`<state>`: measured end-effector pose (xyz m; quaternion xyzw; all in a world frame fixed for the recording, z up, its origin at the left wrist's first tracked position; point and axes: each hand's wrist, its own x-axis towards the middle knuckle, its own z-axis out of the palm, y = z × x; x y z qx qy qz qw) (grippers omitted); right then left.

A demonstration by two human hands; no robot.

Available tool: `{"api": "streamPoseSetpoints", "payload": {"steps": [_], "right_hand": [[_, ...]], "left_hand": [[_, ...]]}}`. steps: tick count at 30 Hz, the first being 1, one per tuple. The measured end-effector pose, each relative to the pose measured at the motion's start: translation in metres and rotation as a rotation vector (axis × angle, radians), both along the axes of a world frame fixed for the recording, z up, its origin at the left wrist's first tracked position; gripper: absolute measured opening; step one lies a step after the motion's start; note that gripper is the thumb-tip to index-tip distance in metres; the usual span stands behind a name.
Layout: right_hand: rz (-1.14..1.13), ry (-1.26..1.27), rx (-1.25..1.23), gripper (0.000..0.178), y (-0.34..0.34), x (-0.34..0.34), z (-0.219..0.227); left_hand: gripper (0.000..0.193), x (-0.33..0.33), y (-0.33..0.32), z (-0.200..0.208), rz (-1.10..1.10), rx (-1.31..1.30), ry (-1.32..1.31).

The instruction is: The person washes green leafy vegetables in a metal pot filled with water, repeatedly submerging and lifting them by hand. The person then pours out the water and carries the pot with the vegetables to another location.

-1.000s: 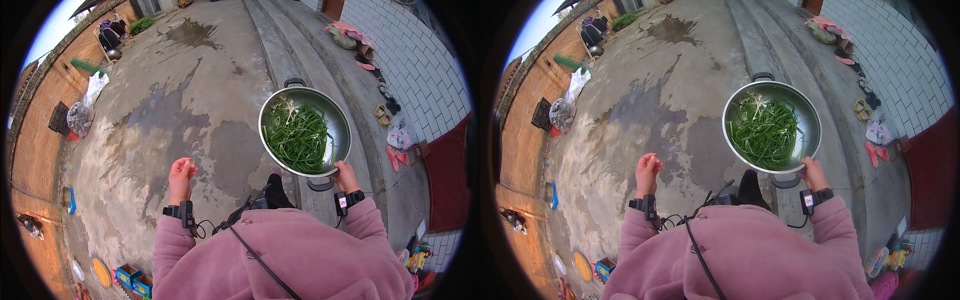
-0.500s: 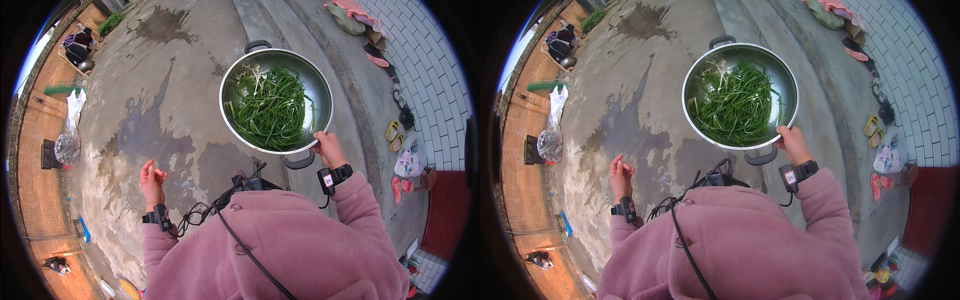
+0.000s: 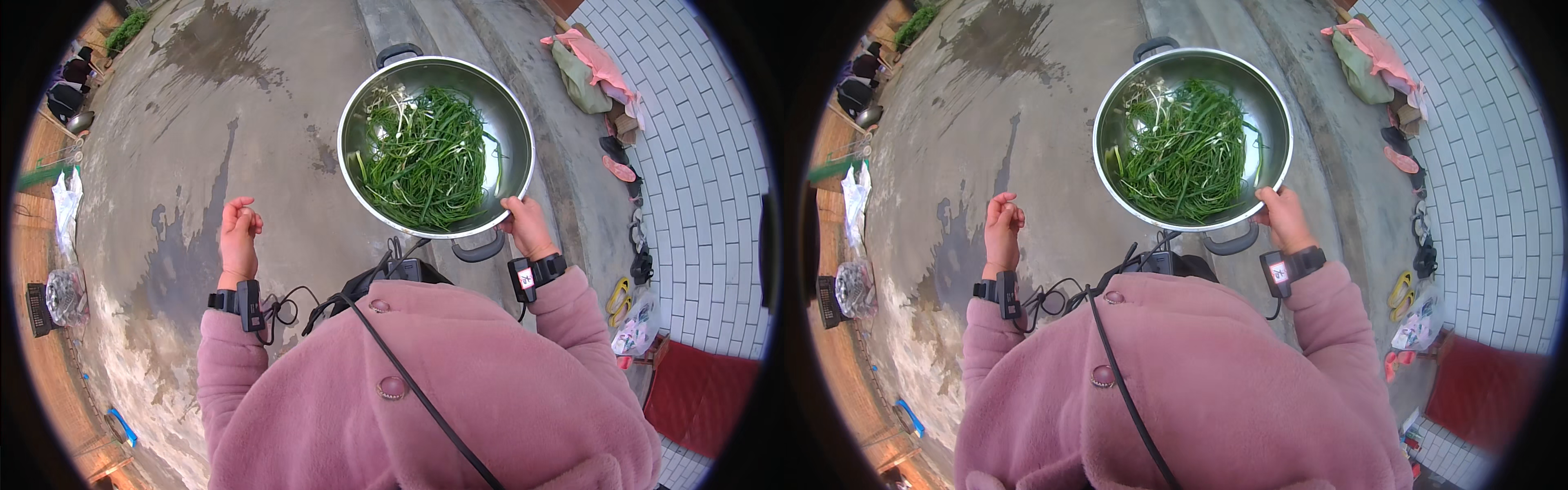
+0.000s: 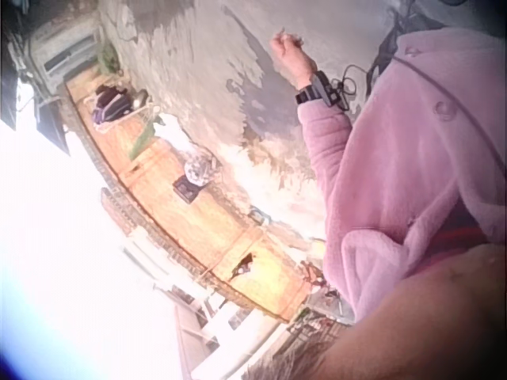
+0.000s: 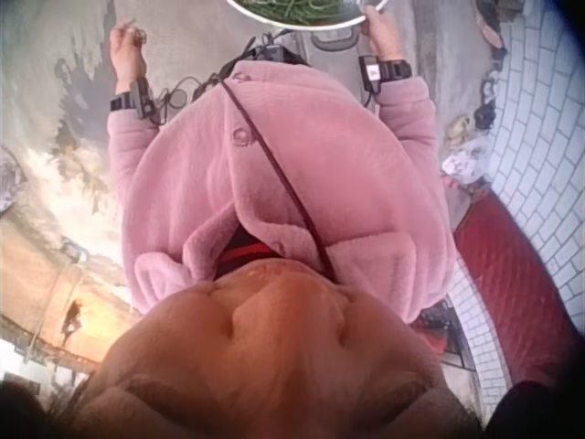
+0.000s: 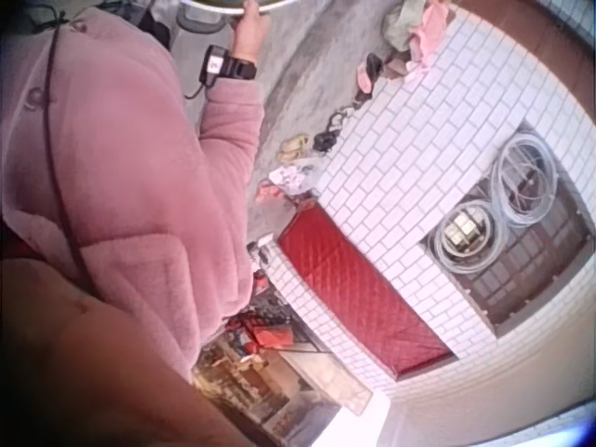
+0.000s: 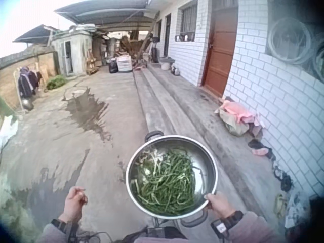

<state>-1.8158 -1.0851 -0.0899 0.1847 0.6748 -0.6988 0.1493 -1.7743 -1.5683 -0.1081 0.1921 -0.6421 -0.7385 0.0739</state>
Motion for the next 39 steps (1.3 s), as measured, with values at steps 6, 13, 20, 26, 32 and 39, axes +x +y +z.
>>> {"api": "streamPoseSetpoints", "payload": {"steps": [6,13,20,26,32,39], "right_hand": [[0.013,0.009,-0.026,0.028,-0.035,-0.179,-0.016],[0.148,0.036,-0.074,0.028,-0.099,-0.403,-0.036],[0.169,0.002,-0.127,0.029,-0.151,-0.605,-0.033],[0.147,0.044,-0.105,0.028,-0.208,-0.767,-0.063],[0.114,0.033,-0.027,0.028,-0.274,-0.920,-0.068],[0.015,-0.018,-0.065,0.026,-0.327,-1.088,-0.081]], "left_hand": [[0.022,-0.207,0.005,0.031,-0.337,-0.111,-0.018],[0.020,-0.391,-0.016,0.049,-0.231,-0.160,-0.099],[0.015,-0.558,-0.073,0.047,-0.045,-0.188,-0.052],[0.015,-0.716,-0.139,-0.006,-0.067,-0.116,-0.009],[0.018,-0.900,-0.209,-0.027,-0.183,-0.022,0.017],[0.021,-1.095,-0.269,-0.041,-0.225,0.001,-0.053]]}}
